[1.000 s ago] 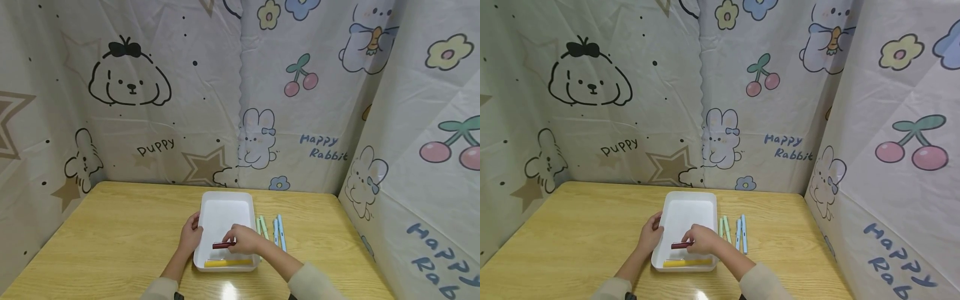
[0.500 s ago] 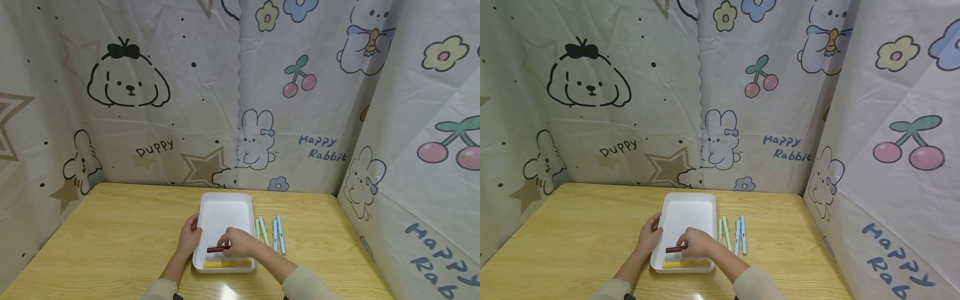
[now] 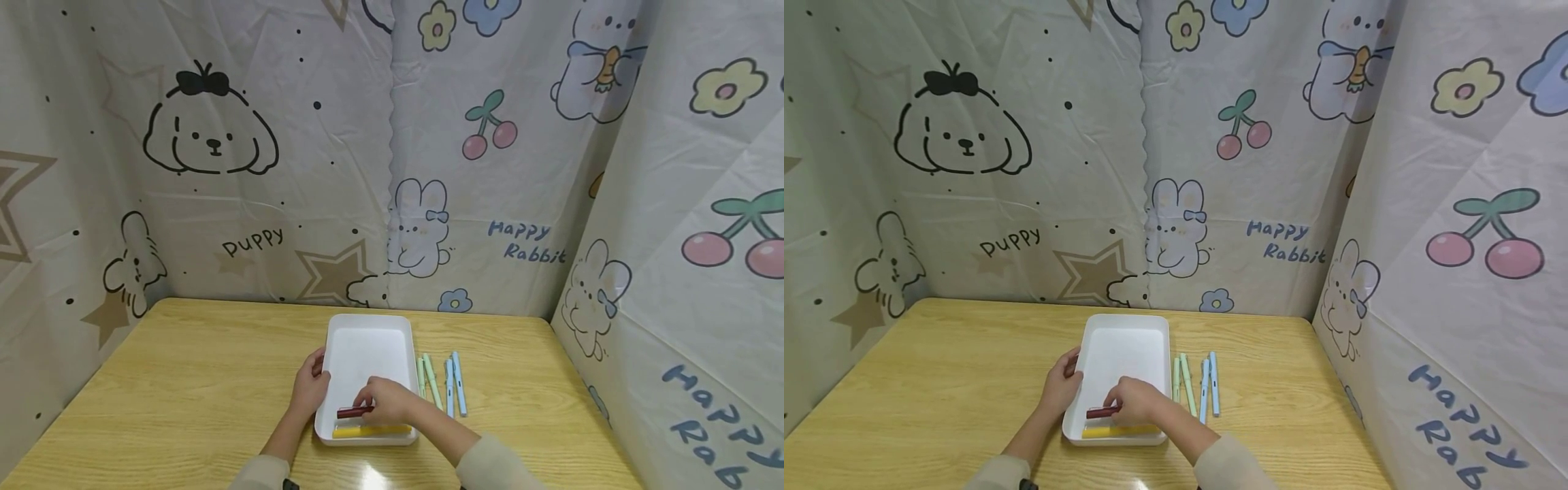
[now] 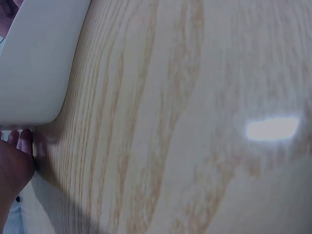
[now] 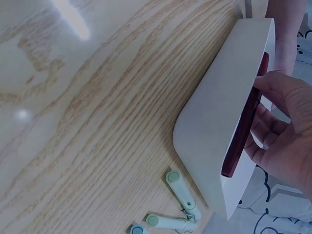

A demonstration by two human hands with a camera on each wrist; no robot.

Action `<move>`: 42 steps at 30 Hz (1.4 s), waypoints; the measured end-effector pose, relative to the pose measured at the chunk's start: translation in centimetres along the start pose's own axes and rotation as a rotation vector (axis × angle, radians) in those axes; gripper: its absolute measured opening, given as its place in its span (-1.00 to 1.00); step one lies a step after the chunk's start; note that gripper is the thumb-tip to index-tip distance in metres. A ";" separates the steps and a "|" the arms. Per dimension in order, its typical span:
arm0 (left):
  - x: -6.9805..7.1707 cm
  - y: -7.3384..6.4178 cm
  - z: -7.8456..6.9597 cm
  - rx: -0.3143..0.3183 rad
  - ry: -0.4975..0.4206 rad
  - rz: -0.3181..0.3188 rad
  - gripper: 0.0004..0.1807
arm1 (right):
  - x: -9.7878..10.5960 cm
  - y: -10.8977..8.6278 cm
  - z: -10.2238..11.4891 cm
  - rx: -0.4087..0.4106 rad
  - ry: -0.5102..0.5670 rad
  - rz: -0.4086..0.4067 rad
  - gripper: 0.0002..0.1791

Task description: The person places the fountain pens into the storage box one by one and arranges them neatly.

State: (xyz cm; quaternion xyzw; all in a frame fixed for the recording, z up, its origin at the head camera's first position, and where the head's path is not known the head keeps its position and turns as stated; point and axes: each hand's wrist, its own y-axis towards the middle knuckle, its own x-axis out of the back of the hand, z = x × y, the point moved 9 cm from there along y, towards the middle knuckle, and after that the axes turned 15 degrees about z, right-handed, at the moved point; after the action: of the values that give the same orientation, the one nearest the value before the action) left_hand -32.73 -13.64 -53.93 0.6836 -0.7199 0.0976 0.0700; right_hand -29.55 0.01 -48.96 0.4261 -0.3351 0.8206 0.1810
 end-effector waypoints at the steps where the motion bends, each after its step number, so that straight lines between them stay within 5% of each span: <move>1: 0.0 0.0 0.0 -0.001 -0.001 0.001 -0.43 | -0.1 0.0 0.0 -0.001 -0.005 0.002 -0.76; 42: 0.0 0.2 0.3 -0.006 -0.014 -0.007 -0.44 | -1.3 0.5 -0.1 -0.033 0.041 0.037 -0.77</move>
State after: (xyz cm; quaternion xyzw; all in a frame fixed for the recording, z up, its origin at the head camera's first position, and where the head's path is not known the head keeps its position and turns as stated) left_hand -32.90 -13.75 -54.25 0.6867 -0.7181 0.0903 0.0672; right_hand -29.13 -0.35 -50.30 0.3999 -0.3526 0.8267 0.1796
